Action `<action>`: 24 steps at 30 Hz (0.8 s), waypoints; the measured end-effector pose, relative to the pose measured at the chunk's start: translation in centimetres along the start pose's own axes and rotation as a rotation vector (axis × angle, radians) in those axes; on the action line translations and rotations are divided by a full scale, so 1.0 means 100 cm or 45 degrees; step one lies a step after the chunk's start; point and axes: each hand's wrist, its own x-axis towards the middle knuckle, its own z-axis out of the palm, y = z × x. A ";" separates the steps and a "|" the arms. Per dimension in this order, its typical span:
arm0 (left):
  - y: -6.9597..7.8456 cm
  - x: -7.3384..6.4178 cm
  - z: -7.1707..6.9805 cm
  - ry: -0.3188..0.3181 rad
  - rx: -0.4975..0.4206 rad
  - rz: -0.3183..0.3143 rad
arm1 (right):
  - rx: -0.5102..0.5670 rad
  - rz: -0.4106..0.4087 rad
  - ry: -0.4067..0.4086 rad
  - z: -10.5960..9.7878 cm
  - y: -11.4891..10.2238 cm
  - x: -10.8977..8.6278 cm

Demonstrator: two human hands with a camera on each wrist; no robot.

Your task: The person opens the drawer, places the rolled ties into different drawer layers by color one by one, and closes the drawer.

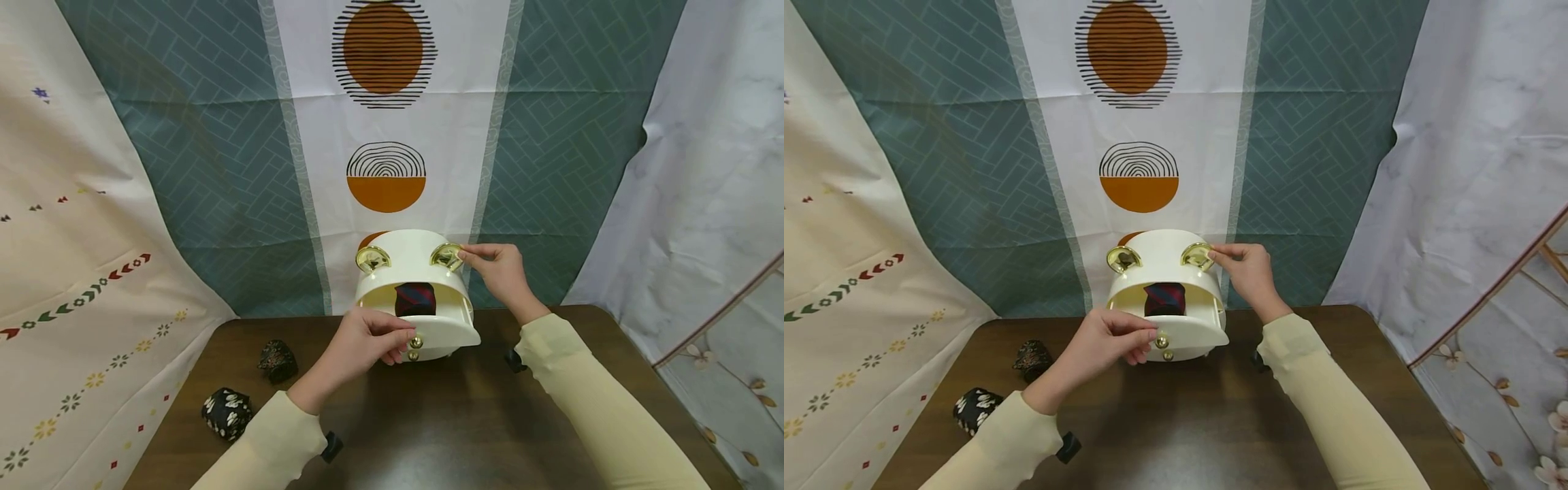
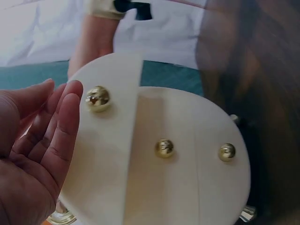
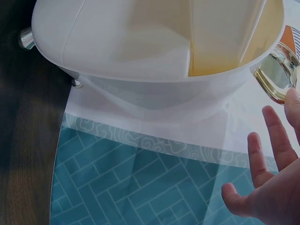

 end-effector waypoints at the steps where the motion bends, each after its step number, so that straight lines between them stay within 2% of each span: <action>1: -0.001 0.000 0.002 -0.005 0.014 -0.010 | -0.001 0.004 0.001 0.000 0.000 0.000; 3: -0.007 0.000 0.005 -0.009 0.042 -0.024 | 0.000 0.008 0.001 0.001 0.000 0.000; 11: -0.041 0.006 0.014 -0.025 0.018 -0.091 | -0.004 0.015 -0.004 0.001 0.003 -0.001; 18: -0.023 -0.002 0.019 0.030 0.027 -0.089 | -0.002 0.006 -0.002 0.000 0.003 0.000; 24: -0.023 -0.002 0.020 0.095 0.009 -0.025 | 0.008 0.001 -0.002 0.000 0.002 0.001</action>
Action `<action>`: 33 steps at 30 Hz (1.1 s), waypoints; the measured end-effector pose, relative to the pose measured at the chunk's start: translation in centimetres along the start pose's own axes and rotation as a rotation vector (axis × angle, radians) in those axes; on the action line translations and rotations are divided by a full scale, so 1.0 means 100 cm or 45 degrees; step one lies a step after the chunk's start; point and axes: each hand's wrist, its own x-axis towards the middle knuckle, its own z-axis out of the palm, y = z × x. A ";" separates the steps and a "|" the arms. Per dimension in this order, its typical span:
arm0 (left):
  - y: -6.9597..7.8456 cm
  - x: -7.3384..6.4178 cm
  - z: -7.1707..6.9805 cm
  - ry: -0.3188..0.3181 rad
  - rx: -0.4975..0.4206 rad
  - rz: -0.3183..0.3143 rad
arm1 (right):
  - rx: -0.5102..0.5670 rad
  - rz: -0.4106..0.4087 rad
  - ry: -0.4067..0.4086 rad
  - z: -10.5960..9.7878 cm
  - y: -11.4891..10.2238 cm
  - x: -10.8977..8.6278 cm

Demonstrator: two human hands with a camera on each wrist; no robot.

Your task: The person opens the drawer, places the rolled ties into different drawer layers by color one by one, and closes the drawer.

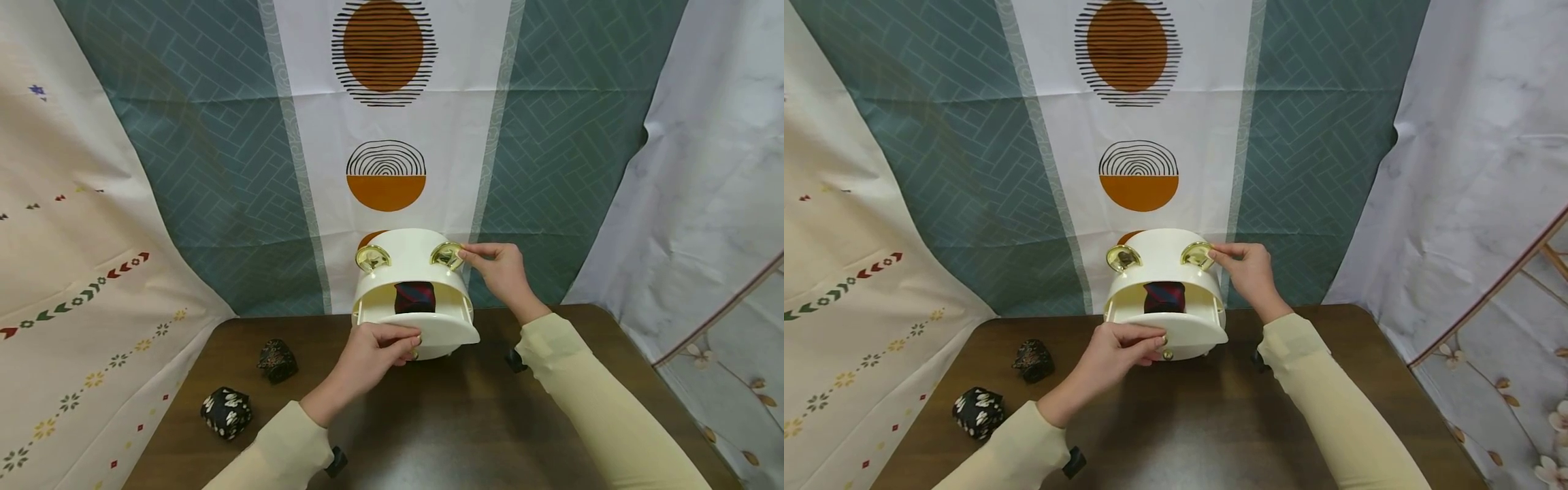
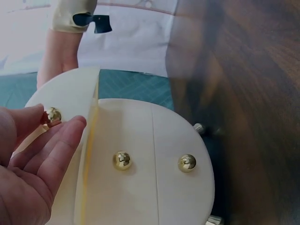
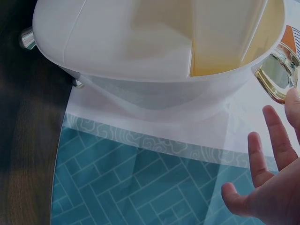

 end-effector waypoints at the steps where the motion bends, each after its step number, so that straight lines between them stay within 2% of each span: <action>1: 0.000 0.000 0.000 0.011 -0.006 0.004 | 0.001 0.001 0.001 0.000 0.000 0.000; 14: -0.004 0.006 0.000 0.060 -0.054 0.033 | 0.000 -0.024 0.016 -0.001 -0.002 0.002; 24: -0.006 0.009 0.000 0.054 -0.131 0.000 | 0.007 -0.029 0.018 0.001 -0.001 0.001; 33: -0.010 0.014 -0.002 0.067 -0.104 0.013 | 0.010 -0.035 0.013 0.001 0.001 0.000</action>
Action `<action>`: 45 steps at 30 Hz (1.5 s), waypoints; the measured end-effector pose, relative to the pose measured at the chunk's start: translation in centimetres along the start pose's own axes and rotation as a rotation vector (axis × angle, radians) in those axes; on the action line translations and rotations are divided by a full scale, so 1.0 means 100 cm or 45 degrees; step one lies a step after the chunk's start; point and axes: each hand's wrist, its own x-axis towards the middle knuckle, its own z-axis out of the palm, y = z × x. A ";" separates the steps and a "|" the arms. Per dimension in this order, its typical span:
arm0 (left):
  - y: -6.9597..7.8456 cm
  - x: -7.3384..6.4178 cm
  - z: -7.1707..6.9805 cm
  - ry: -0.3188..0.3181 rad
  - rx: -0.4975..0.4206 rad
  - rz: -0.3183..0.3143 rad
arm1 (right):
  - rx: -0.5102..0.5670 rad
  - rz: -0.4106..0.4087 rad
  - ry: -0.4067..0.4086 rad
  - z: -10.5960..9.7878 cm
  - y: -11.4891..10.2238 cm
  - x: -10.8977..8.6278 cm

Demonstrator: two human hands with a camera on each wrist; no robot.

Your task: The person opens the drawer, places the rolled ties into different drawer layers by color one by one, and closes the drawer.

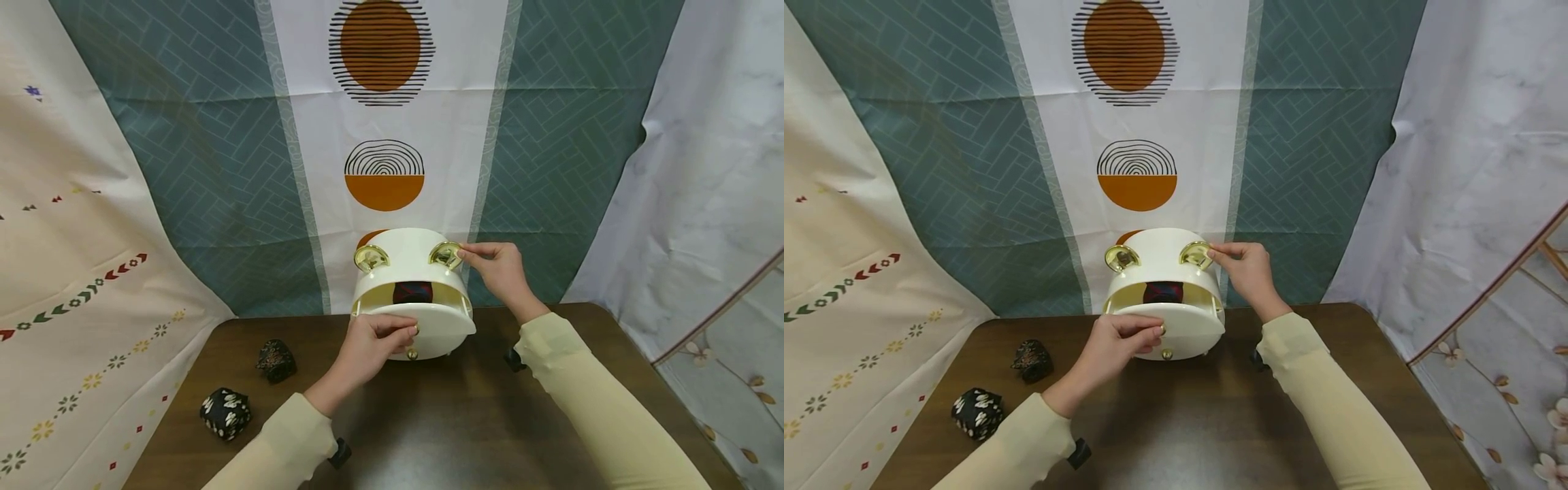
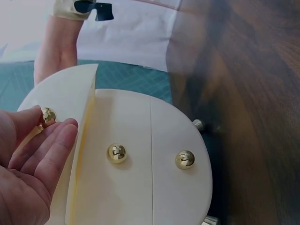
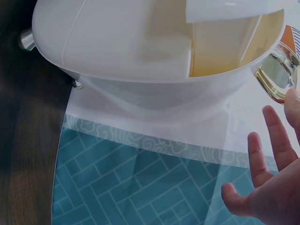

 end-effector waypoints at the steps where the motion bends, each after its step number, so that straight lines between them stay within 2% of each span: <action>1: 0.000 0.001 -0.001 0.003 0.001 0.003 | 0.002 -0.001 -0.001 0.000 0.000 0.000; 10: 0.000 0.005 -0.004 0.018 0.030 0.019 | 0.018 -0.025 0.019 0.003 -0.001 -0.002; 15: -0.001 0.007 -0.005 0.012 0.035 0.026 | 0.036 -0.003 0.023 0.002 -0.001 -0.002; 24: -0.003 0.014 -0.007 0.014 -0.010 0.027 | 0.049 0.000 -0.018 0.002 -0.002 -0.001; 33: -0.004 0.018 -0.008 0.027 0.011 0.032 | 0.056 -0.003 0.029 0.003 -0.003 -0.002; 45: -0.003 0.023 -0.009 0.023 -0.029 0.041 | 0.045 0.001 0.026 0.002 -0.002 -0.001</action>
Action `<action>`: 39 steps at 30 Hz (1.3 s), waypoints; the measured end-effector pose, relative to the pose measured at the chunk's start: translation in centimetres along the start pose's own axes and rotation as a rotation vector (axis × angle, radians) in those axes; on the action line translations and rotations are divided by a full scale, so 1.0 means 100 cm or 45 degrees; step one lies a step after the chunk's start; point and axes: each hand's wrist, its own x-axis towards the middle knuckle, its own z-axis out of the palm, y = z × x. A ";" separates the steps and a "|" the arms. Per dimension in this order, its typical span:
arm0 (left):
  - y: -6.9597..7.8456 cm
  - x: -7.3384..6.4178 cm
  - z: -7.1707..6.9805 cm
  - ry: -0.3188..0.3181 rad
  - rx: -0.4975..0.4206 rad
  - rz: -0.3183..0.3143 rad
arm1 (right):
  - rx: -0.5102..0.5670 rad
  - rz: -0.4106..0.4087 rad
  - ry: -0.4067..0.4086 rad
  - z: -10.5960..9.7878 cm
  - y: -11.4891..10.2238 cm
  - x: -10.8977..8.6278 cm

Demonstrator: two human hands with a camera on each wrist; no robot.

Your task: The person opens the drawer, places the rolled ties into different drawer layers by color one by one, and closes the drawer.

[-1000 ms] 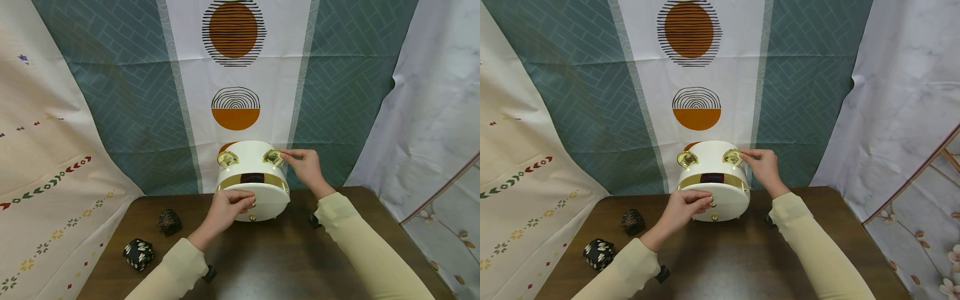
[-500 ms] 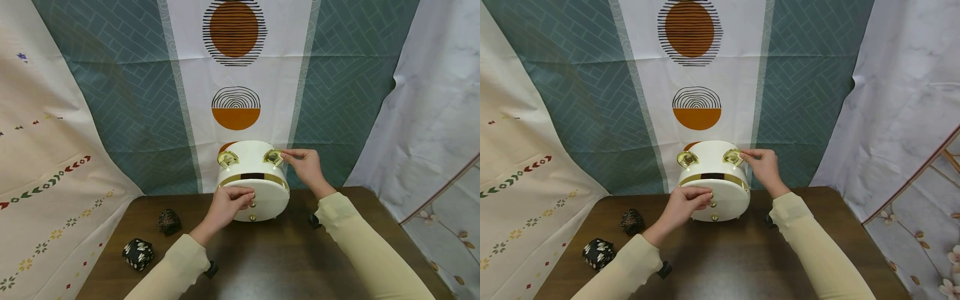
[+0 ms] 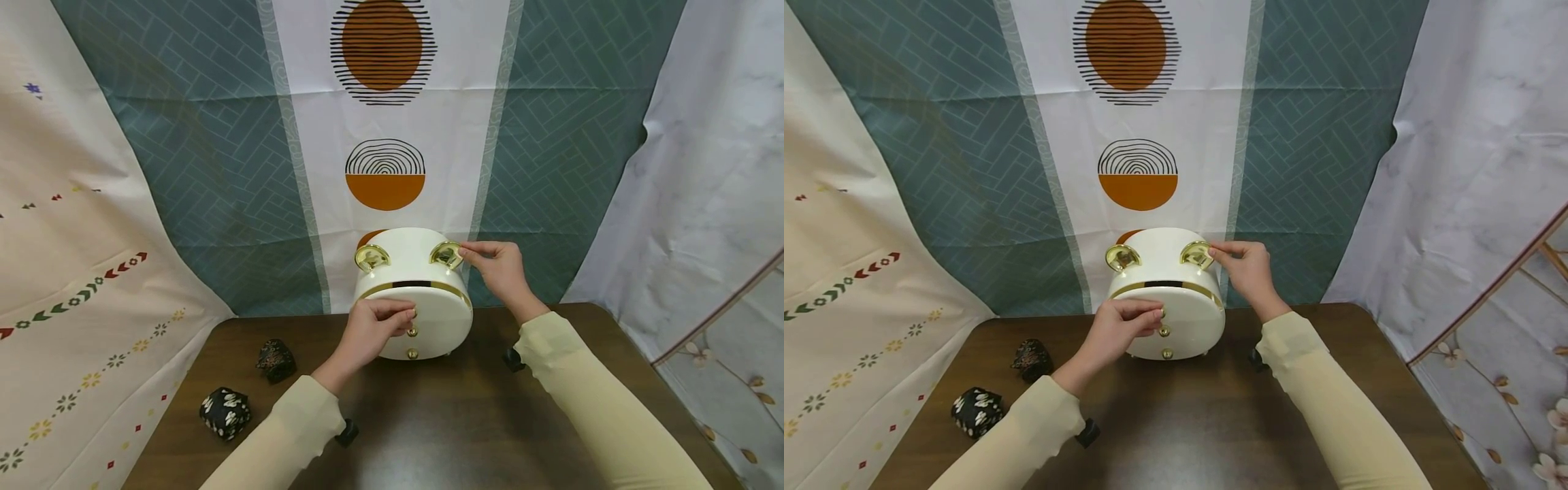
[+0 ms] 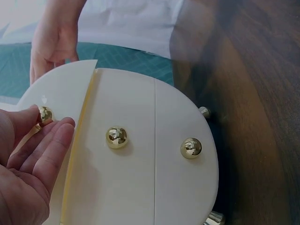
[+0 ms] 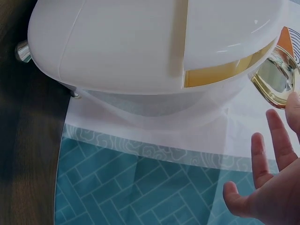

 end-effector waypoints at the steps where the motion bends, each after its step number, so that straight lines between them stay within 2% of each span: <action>1: 0.000 0.001 0.000 -0.005 -0.001 -0.001 | 0.001 0.003 -0.002 0.000 0.000 0.000; 11: -0.003 0.005 -0.001 0.001 -0.014 -0.005 | 0.000 0.006 -0.004 0.000 0.000 0.001; 30: -0.006 0.012 -0.003 0.034 0.044 -0.032 | -0.014 0.007 -0.008 0.000 0.003 0.000; 39: -0.006 0.014 -0.004 0.035 0.022 -0.029 | -0.013 0.016 -0.016 0.000 0.002 0.000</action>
